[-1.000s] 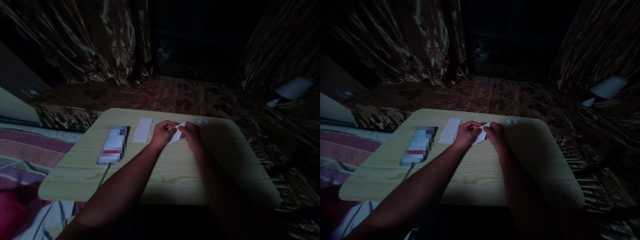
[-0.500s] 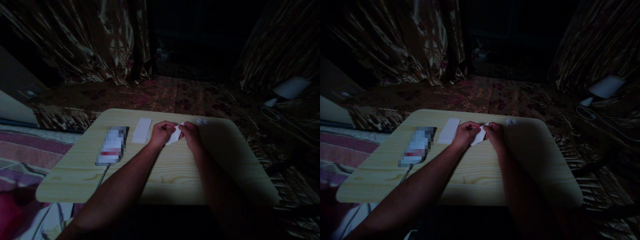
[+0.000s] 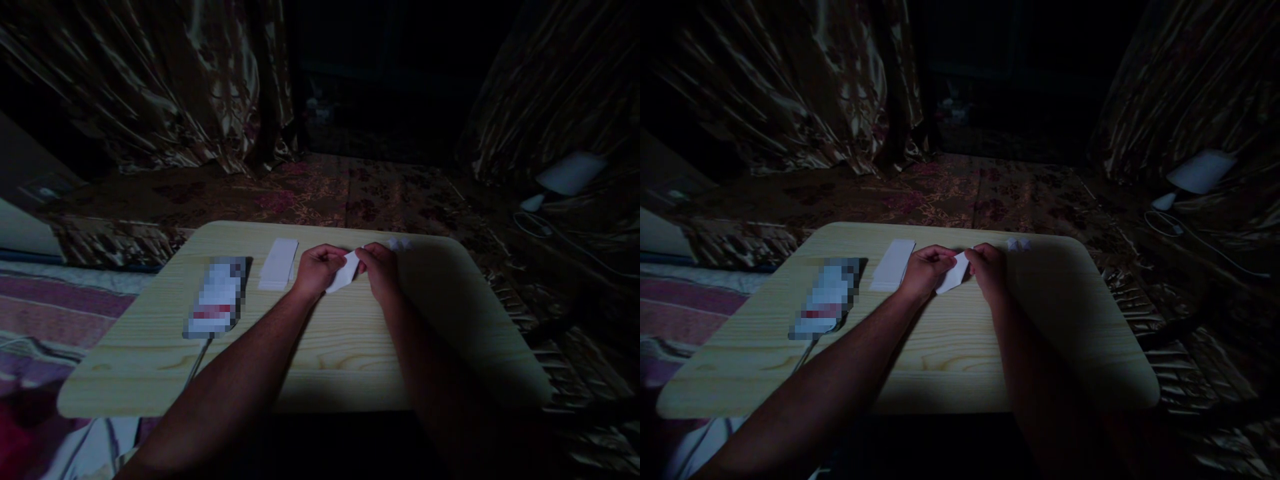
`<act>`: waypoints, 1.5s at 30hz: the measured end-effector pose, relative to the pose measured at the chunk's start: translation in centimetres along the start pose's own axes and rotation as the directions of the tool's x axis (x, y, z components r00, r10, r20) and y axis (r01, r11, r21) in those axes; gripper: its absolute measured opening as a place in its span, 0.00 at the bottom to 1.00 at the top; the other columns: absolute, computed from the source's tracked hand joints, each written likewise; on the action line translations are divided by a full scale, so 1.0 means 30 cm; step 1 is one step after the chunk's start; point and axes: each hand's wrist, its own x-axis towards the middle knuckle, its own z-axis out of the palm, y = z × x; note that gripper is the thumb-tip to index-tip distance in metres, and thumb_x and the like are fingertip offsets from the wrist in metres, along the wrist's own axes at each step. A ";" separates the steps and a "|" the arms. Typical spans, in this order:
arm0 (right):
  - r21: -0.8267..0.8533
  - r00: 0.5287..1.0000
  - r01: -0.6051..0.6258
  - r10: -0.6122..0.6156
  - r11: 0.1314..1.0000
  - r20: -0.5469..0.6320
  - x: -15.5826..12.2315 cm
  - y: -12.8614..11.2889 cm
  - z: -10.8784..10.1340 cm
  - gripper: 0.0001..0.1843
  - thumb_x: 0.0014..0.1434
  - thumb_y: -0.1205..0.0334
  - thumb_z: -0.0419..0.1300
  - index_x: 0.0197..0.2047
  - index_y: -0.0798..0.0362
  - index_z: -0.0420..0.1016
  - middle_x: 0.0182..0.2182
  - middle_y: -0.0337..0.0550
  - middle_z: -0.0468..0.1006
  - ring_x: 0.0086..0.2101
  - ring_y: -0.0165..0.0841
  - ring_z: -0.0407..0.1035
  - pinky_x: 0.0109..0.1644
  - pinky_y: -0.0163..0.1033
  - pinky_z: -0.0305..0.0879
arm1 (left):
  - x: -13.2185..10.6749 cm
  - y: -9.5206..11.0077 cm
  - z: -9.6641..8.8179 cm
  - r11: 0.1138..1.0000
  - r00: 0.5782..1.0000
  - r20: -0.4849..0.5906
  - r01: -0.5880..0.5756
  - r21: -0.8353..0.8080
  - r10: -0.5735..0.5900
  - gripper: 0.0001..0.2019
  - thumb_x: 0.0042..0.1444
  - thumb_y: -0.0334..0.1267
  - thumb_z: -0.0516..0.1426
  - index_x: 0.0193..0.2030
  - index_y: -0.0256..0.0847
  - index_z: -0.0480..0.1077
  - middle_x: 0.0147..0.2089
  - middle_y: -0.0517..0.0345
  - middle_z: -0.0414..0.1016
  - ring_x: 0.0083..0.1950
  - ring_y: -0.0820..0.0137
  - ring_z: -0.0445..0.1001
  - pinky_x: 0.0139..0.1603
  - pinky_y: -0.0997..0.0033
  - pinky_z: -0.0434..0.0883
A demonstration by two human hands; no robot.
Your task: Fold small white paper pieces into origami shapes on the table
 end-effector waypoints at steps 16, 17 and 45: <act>0.105 0.994 -0.103 0.105 0.989 -0.015 0.016 -0.008 -0.005 0.11 0.51 0.52 0.60 0.26 0.51 0.69 0.18 0.33 0.69 0.18 0.26 0.60 0.22 0.34 0.56 | 0.008 -0.002 -0.006 0.999 0.999 -0.037 -0.026 0.024 0.027 0.11 0.38 0.36 0.67 0.31 0.36 0.77 0.26 0.58 0.76 0.24 0.75 0.69 0.26 0.75 0.65; 0.099 0.994 -0.106 0.106 0.989 0.012 0.012 -0.010 -0.002 0.11 0.50 0.52 0.61 0.27 0.51 0.69 0.17 0.32 0.68 0.18 0.26 0.60 0.23 0.34 0.56 | 0.007 -0.002 -0.006 0.999 0.999 -0.038 -0.032 0.022 0.033 0.11 0.38 0.36 0.67 0.31 0.36 0.77 0.26 0.58 0.76 0.24 0.75 0.69 0.26 0.75 0.65; 0.091 0.986 -0.101 0.088 0.991 0.139 -0.013 -0.015 0.004 0.12 0.50 0.54 0.63 0.32 0.54 0.75 0.18 0.36 0.74 0.19 0.28 0.65 0.25 0.35 0.62 | 0.020 -0.012 -0.019 0.998 0.996 -0.081 -0.045 -0.035 0.042 0.13 0.36 0.36 0.67 0.33 0.36 0.77 0.28 0.57 0.77 0.26 0.74 0.71 0.28 0.74 0.66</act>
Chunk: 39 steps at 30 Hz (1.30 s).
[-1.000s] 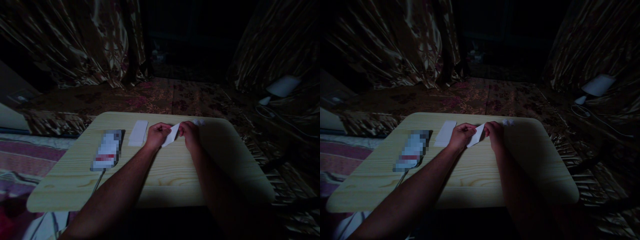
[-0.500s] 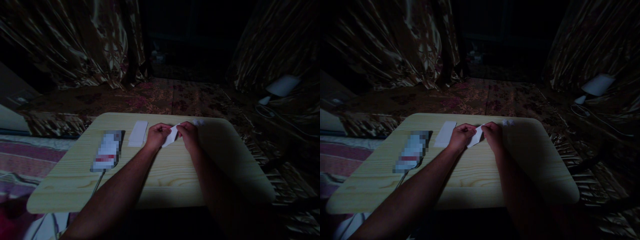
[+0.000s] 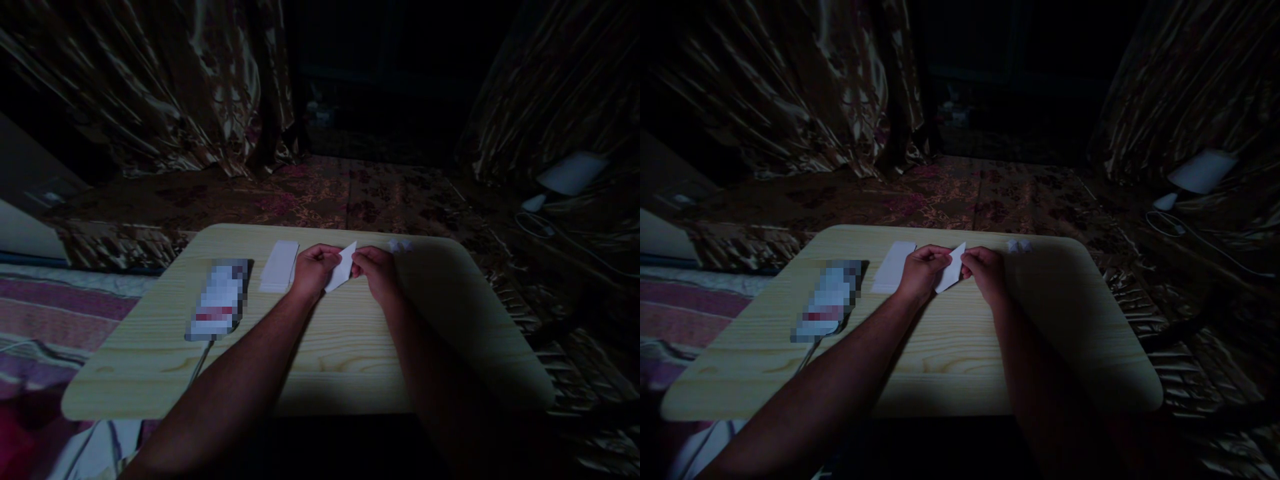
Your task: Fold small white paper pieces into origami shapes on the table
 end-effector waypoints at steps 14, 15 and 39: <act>-0.013 1.000 0.009 -0.009 1.000 -0.016 0.000 -0.006 0.005 0.11 0.50 0.56 0.65 0.33 0.55 0.75 0.18 0.36 0.74 0.19 0.29 0.67 0.26 0.36 0.66 | -0.004 0.006 0.004 1.000 1.000 -0.004 -0.004 -0.012 0.004 0.13 0.37 0.37 0.67 0.32 0.35 0.77 0.27 0.57 0.77 0.25 0.73 0.71 0.27 0.74 0.67; -0.013 1.000 0.012 -0.012 1.000 -0.015 0.001 -0.005 0.005 0.11 0.50 0.56 0.65 0.33 0.55 0.75 0.18 0.36 0.74 0.19 0.29 0.68 0.26 0.36 0.66 | -0.004 0.005 0.004 1.000 1.000 0.000 -0.007 -0.014 0.007 0.13 0.37 0.36 0.67 0.32 0.35 0.77 0.27 0.57 0.77 0.25 0.73 0.71 0.27 0.74 0.67; 0.093 0.999 -0.019 0.014 0.995 0.052 0.008 0.043 0.008 0.12 0.49 0.56 0.66 0.24 0.53 0.69 0.18 0.33 0.69 0.19 0.25 0.60 0.22 0.33 0.54 | -0.018 0.004 0.011 0.999 0.992 0.116 0.040 -0.005 -0.039 0.14 0.36 0.37 0.68 0.32 0.35 0.77 0.27 0.55 0.78 0.25 0.73 0.72 0.27 0.73 0.68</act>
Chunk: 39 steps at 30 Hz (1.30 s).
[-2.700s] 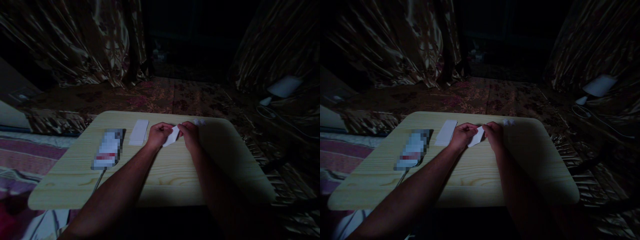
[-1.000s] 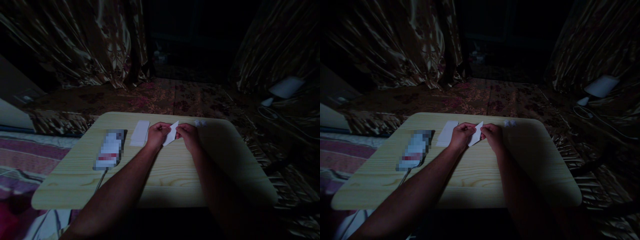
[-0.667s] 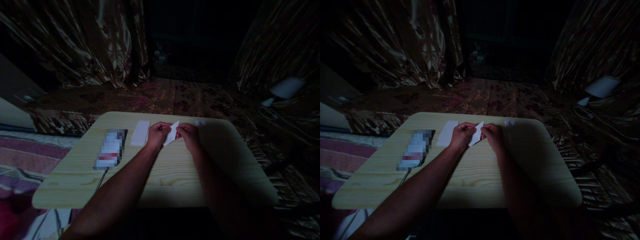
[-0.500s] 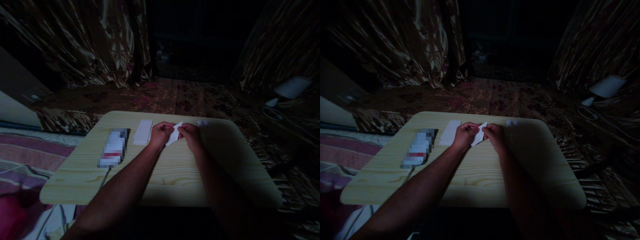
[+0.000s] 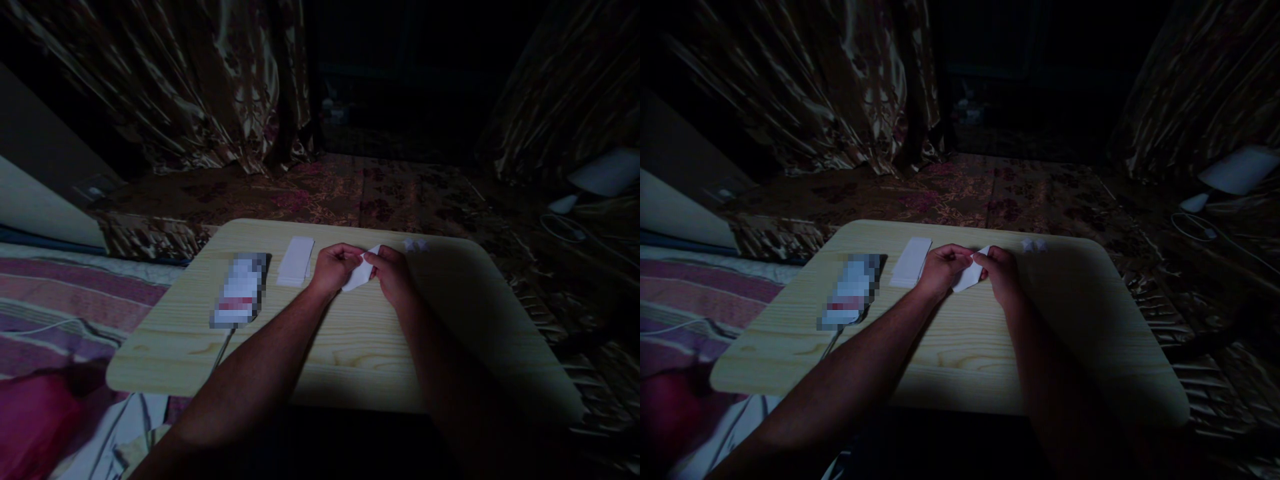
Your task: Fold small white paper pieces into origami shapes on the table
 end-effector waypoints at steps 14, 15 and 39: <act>0.068 0.992 0.030 -0.021 0.997 -0.125 0.010 0.003 -0.002 0.15 0.47 0.56 0.68 0.23 0.51 0.66 0.15 0.31 0.66 0.18 0.25 0.59 0.22 0.33 0.55 | -0.002 -0.001 0.002 1.000 1.000 -0.013 0.004 0.009 -0.004 0.14 0.38 0.38 0.68 0.33 0.35 0.77 0.28 0.54 0.79 0.26 0.72 0.73 0.28 0.72 0.69; 0.081 0.991 0.032 -0.021 0.996 -0.134 0.011 0.001 -0.001 0.15 0.47 0.57 0.68 0.23 0.51 0.66 0.15 0.31 0.66 0.18 0.25 0.58 0.22 0.33 0.54 | -0.003 0.001 0.004 1.000 1.000 -0.014 0.010 0.014 -0.010 0.14 0.38 0.38 0.68 0.33 0.35 0.77 0.28 0.54 0.79 0.26 0.72 0.73 0.28 0.73 0.69; 0.090 0.990 -0.042 0.054 0.995 -0.132 0.015 -0.042 -0.010 0.10 0.49 0.54 0.63 0.29 0.53 0.72 0.20 0.34 0.70 0.20 0.25 0.61 0.21 0.33 0.56 | 0.010 -0.002 -0.007 0.999 0.997 -0.073 0.003 0.041 0.000 0.12 0.38 0.35 0.67 0.32 0.35 0.78 0.27 0.56 0.77 0.25 0.74 0.70 0.27 0.75 0.66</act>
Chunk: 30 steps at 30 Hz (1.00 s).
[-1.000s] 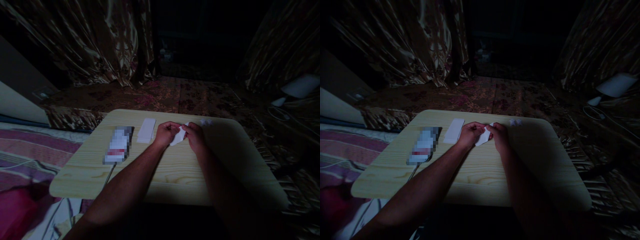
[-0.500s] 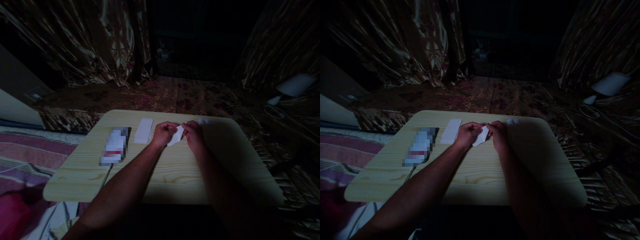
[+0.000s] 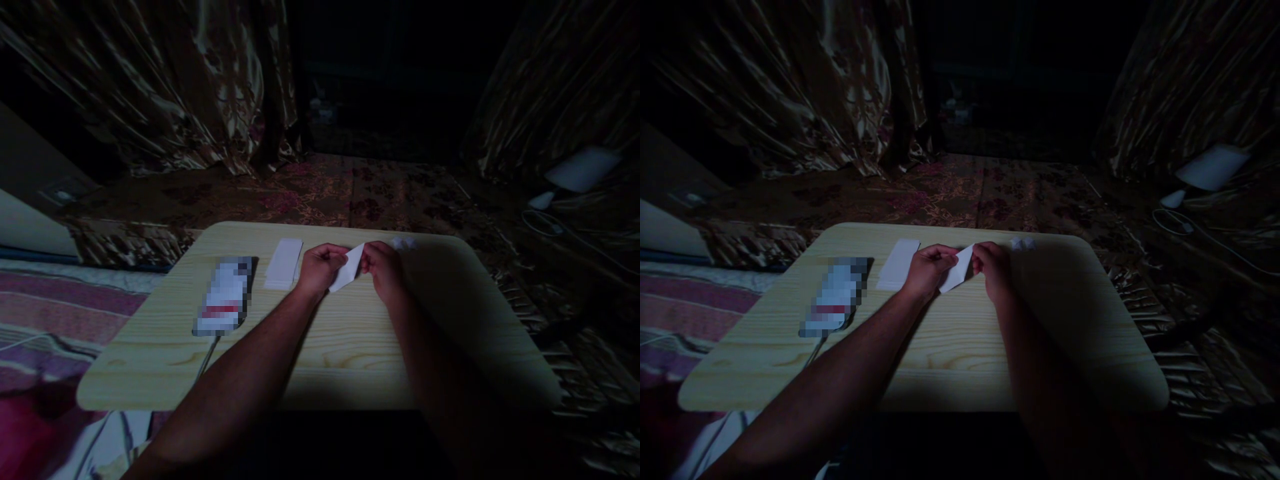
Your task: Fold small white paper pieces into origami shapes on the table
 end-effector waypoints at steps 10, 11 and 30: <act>-0.237 0.998 0.064 -0.055 0.969 0.044 -0.024 0.010 0.013 0.11 0.49 0.55 0.64 0.26 0.53 0.72 0.17 0.34 0.70 0.18 0.26 0.62 0.23 0.33 0.56 | -0.006 0.010 0.005 0.999 0.999 -0.026 -0.043 -0.006 0.043 0.12 0.38 0.36 0.67 0.32 0.35 0.77 0.26 0.57 0.77 0.25 0.74 0.70 0.26 0.75 0.66; -0.237 0.998 0.065 -0.057 0.969 0.040 -0.024 0.010 0.013 0.10 0.49 0.55 0.64 0.26 0.53 0.72 0.17 0.34 0.70 0.18 0.26 0.62 0.23 0.33 0.56 | -0.006 0.009 0.005 0.999 0.999 -0.024 -0.047 -0.006 0.047 0.11 0.39 0.36 0.67 0.32 0.35 0.77 0.26 0.57 0.77 0.25 0.75 0.70 0.26 0.75 0.66; -0.245 0.997 0.083 -0.077 0.966 0.031 -0.026 0.009 0.015 0.11 0.48 0.56 0.64 0.23 0.52 0.69 0.15 0.33 0.69 0.18 0.26 0.61 0.24 0.34 0.56 | -0.006 0.005 0.002 0.999 0.999 -0.020 -0.044 0.014 0.044 0.12 0.38 0.37 0.66 0.32 0.36 0.78 0.27 0.57 0.77 0.24 0.75 0.69 0.26 0.75 0.65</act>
